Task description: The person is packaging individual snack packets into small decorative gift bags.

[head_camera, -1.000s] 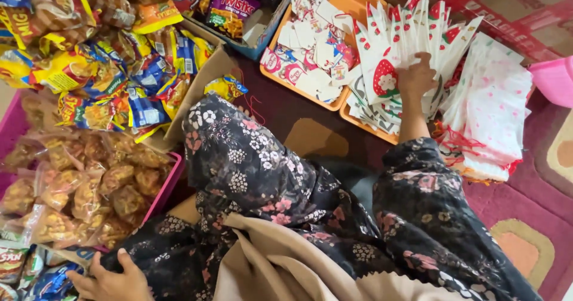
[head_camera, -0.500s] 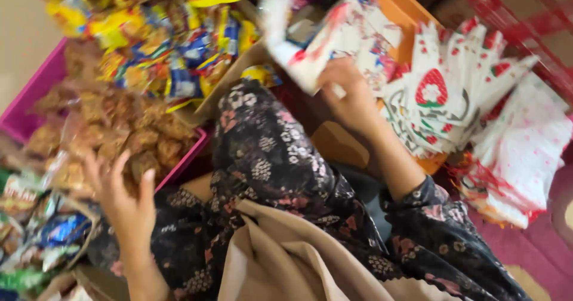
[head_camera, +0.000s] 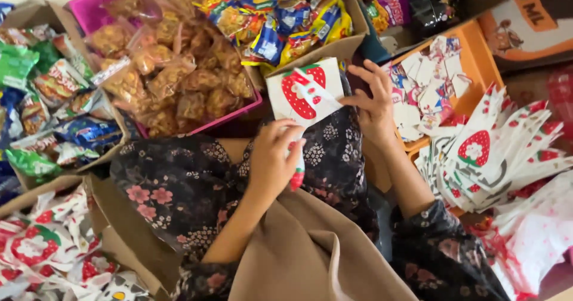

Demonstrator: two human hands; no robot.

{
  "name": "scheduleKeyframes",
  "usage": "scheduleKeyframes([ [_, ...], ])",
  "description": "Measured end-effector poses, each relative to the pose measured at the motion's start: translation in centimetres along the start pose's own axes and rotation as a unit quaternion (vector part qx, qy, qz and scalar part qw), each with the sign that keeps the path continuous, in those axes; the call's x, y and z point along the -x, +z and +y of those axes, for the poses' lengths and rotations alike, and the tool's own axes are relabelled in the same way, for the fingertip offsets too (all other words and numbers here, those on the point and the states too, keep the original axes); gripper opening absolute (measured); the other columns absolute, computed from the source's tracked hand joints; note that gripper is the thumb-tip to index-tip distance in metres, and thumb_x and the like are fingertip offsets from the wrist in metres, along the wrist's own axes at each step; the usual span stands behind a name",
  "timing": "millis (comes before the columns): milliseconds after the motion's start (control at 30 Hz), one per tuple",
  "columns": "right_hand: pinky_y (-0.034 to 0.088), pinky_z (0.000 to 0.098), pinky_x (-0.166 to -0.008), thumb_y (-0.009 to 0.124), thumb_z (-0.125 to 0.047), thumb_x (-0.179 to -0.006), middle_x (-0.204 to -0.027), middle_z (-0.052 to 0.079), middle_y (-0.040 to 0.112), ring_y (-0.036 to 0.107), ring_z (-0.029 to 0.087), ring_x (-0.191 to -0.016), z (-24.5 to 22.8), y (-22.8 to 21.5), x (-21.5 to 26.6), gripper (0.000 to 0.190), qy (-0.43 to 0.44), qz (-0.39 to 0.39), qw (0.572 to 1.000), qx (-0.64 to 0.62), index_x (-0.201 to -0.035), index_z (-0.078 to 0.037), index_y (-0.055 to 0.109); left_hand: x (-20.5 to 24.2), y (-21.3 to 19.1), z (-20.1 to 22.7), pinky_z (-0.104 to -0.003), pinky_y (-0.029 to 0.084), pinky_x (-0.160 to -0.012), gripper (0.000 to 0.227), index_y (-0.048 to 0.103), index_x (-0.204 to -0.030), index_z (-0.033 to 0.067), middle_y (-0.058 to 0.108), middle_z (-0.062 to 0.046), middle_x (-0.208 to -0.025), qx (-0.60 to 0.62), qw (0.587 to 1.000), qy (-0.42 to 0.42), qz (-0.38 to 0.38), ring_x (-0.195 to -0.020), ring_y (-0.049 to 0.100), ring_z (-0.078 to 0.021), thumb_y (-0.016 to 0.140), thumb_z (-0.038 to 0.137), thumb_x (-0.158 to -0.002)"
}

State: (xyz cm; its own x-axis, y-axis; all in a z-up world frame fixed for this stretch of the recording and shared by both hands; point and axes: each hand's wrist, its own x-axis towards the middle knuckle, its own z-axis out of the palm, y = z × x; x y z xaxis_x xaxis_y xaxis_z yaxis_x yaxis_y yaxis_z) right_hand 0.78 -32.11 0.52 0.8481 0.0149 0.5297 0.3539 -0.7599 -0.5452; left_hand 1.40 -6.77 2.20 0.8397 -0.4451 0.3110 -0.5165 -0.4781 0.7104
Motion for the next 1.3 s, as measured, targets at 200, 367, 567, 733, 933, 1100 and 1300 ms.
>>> scheduleKeyframes([
  [200,0.040,0.0563,-0.111,0.047,0.007,-0.101,-0.126,0.011,0.074,0.057,0.042,-0.134,-2.5,-1.8,-0.6,0.047,-0.092,-0.123,0.986,-0.061,-0.074,-0.016,0.077,0.8,4.9,0.4,-0.045,0.053,-0.074,0.049,0.060,-0.124,0.0049,0.059,-0.014,-0.099,-0.065,0.996,-0.052,0.019,-0.085,0.063,-0.0349,0.080,0.022,-0.082],
  [367,0.051,0.0497,-0.088,0.047,0.009,-0.086,-0.095,0.005,0.075,0.071,0.032,-0.094,-1.1,-1.8,0.9,0.034,-0.096,-0.234,0.956,-0.148,-0.068,-0.014,0.063,0.9,4.0,-1.9,-0.041,0.054,-0.077,0.049,0.065,-0.134,0.0163,0.058,-0.008,-0.115,-0.023,1.000,0.003,-0.012,-0.093,0.062,-0.0303,0.076,0.016,-0.086],
  [567,0.049,0.0481,-0.089,0.053,-0.010,-0.094,-0.080,0.007,0.075,0.072,0.027,-0.078,-3.2,-4.3,-0.7,0.023,0.029,-0.269,0.960,-0.075,-0.108,-0.009,0.071,2.1,2.8,-4.1,-0.035,0.053,-0.081,0.027,0.069,-0.119,0.0129,0.064,-0.006,-0.111,-0.023,1.000,0.016,0.008,-0.098,0.064,-0.0271,0.070,0.011,-0.092],
  [733,0.050,0.0376,-0.073,0.067,-0.050,-0.098,-0.090,0.006,0.063,0.061,0.025,-0.079,-6.3,-2.6,0.7,0.043,-0.003,-0.195,0.967,0.162,-0.112,-0.010,0.073,1.3,1.5,-2.9,-0.029,0.056,-0.071,0.013,0.071,-0.108,0.0052,0.063,-0.007,-0.089,0.008,1.000,-0.001,-0.008,-0.081,0.066,-0.0243,0.062,0.005,-0.099],
  [933,0.052,0.0379,-0.073,0.063,-0.017,-0.096,-0.100,0.006,0.062,0.063,0.028,-0.087,-6.8,0.0,1.7,0.017,0.012,-0.171,0.971,0.168,-0.112,-0.013,0.069,0.6,0.5,-3.0,-0.027,0.056,-0.065,0.009,0.067,-0.108,0.0114,0.055,0.000,-0.080,-0.012,1.000,0.008,-0.009,-0.072,0.062,-0.0186,0.063,0.008,-0.101],
  [1100,0.054,0.0356,-0.075,0.071,-0.014,-0.093,-0.076,0.000,0.065,0.066,0.025,-0.078,-6.3,-0.6,0.1,0.009,0.041,-0.168,0.978,0.115,-0.101,-0.017,0.073,0.3,-2.6,-2.7,-0.030,0.056,-0.063,0.013,0.065,-0.107,0.0119,0.058,-0.005,-0.081,-0.058,0.996,0.049,-0.045,-0.075,0.064,-0.0237,0.063,0.004,-0.096],
  [1300,0.055,0.0387,-0.071,0.086,-0.014,-0.079,-0.075,0.002,0.067,0.063,0.024,-0.072,-9.0,0.2,-2.8,0.019,0.082,-0.188,0.979,0.000,-0.094,-0.014,0.074,-0.3,-6.0,-2.5,-0.031,0.053,-0.063,0.018,0.059,-0.117,0.0158,0.058,-0.003,-0.082,-0.157,0.986,0.061,-0.011,-0.075,0.063,-0.0217,0.055,0.006,-0.102],
])
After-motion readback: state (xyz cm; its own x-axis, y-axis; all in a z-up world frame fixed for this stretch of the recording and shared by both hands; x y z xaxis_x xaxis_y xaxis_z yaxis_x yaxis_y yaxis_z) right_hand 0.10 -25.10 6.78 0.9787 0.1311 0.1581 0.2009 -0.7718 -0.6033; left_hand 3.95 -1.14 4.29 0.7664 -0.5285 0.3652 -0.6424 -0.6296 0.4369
